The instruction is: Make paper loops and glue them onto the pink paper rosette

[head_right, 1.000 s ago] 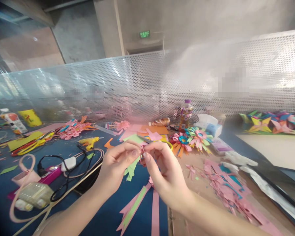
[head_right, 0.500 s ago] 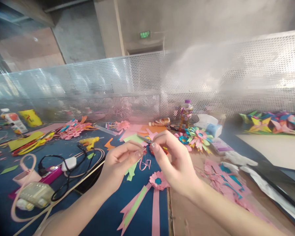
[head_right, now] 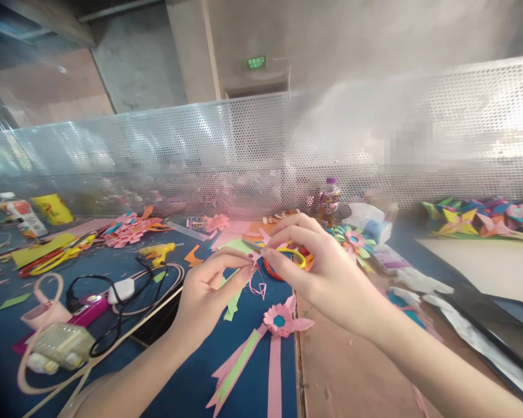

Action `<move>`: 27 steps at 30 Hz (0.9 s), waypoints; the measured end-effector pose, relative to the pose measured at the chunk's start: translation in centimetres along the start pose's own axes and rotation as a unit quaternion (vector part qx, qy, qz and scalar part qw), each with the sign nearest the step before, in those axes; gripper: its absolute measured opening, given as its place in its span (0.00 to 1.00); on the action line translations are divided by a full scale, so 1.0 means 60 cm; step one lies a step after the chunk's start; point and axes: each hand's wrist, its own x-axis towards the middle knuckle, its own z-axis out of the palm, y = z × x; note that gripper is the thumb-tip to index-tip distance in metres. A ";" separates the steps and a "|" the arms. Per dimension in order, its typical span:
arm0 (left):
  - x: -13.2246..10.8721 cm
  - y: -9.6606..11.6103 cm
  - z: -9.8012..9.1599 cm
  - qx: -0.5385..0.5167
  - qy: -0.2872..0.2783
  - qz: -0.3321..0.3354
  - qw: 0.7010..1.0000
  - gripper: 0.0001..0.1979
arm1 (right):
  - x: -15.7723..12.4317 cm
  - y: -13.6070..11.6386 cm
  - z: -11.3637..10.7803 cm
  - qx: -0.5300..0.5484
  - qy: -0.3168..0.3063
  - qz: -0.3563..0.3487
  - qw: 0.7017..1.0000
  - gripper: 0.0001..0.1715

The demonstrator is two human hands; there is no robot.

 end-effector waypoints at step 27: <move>0.009 -0.009 0.005 -0.195 0.040 -0.186 0.962 0.02 | 0.002 0.023 0.037 0.065 -0.024 0.060 0.996 0.10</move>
